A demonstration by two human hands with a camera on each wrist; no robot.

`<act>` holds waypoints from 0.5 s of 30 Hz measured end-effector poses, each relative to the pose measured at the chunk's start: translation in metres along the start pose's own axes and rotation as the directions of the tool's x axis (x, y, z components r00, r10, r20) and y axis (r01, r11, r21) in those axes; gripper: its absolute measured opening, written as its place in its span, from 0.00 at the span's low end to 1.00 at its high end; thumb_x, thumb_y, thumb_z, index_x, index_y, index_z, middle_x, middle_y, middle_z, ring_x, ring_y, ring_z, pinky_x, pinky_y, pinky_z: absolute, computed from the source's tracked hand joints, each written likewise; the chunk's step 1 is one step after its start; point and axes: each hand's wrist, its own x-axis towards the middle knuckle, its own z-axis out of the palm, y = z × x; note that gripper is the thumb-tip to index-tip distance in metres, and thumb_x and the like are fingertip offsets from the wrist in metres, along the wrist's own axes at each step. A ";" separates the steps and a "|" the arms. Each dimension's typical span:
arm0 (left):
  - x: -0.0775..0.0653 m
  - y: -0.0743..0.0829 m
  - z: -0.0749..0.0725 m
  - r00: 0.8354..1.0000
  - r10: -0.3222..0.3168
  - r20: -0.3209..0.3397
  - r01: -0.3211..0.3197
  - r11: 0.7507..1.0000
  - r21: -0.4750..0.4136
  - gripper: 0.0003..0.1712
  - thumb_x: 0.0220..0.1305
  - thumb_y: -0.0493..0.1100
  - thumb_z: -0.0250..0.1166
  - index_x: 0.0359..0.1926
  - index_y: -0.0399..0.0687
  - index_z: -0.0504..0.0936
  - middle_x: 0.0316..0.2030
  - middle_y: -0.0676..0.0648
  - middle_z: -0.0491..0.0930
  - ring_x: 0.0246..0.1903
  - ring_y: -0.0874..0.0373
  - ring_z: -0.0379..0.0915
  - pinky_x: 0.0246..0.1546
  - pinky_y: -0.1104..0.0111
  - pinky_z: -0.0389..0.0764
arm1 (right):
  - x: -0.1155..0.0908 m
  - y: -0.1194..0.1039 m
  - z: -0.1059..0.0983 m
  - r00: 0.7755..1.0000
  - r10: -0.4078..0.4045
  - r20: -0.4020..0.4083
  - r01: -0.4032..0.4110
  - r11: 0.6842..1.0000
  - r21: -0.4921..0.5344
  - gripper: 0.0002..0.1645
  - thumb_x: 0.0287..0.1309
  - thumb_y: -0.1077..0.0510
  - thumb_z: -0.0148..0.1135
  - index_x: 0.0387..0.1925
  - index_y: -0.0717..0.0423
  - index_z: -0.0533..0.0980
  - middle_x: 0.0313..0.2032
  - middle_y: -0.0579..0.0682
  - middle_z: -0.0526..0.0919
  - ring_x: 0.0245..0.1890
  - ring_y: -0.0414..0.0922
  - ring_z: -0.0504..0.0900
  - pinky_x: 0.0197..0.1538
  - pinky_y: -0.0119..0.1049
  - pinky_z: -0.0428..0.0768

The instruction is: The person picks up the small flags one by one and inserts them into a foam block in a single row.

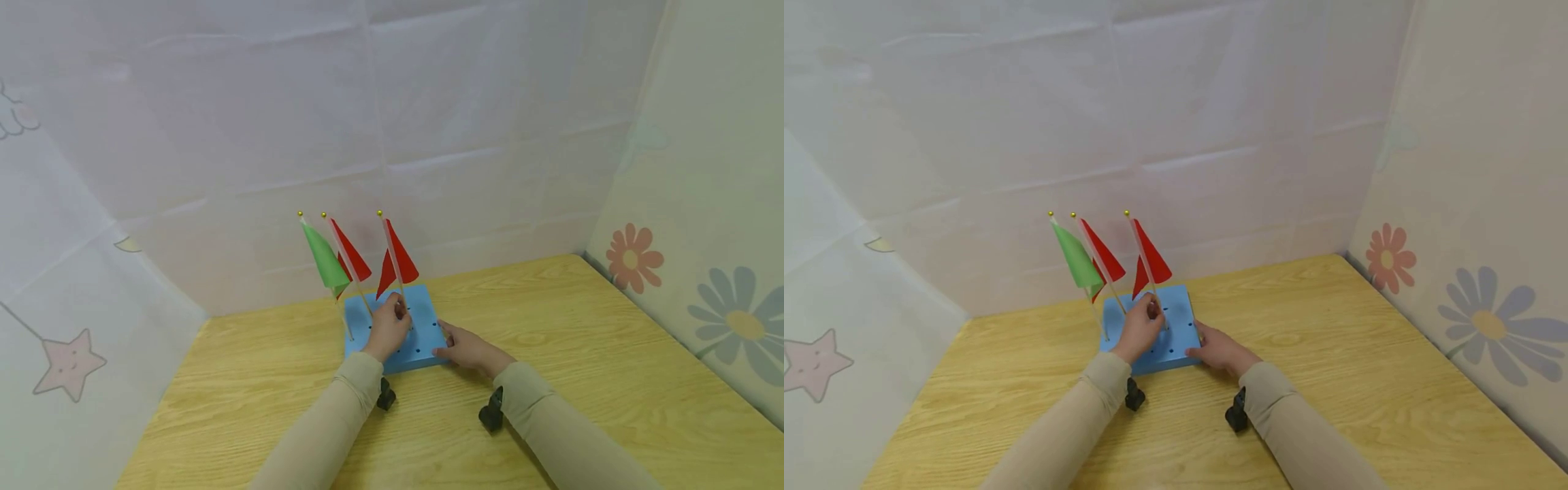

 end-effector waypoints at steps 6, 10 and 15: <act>0.001 0.002 0.000 1.000 0.012 0.016 -0.013 1.000 0.022 0.07 0.70 0.31 0.59 0.47 0.36 0.76 0.33 0.46 0.79 0.26 0.56 0.71 0.26 0.65 0.74 | 0.002 0.001 -0.001 1.000 -0.003 -0.002 0.003 1.000 -0.009 0.47 0.70 0.58 0.65 0.79 0.67 0.52 0.27 0.52 0.69 0.23 0.45 0.68 0.34 0.38 0.66; 0.001 0.001 0.001 1.000 0.000 0.011 0.000 1.000 0.018 0.07 0.70 0.32 0.60 0.47 0.37 0.76 0.32 0.47 0.79 0.26 0.56 0.70 0.26 0.65 0.75 | 0.002 0.001 0.000 1.000 -0.005 -0.009 0.005 1.000 -0.026 0.46 0.70 0.58 0.65 0.79 0.68 0.52 0.27 0.52 0.68 0.24 0.45 0.67 0.34 0.37 0.65; -0.002 0.000 0.002 0.999 -0.038 0.008 0.038 0.999 -0.018 0.09 0.72 0.33 0.61 0.51 0.35 0.77 0.35 0.46 0.80 0.29 0.55 0.74 0.28 0.65 0.78 | 0.001 0.000 0.001 1.000 0.000 -0.014 0.000 1.000 -0.020 0.47 0.69 0.58 0.66 0.79 0.68 0.53 0.28 0.52 0.68 0.26 0.46 0.67 0.34 0.37 0.65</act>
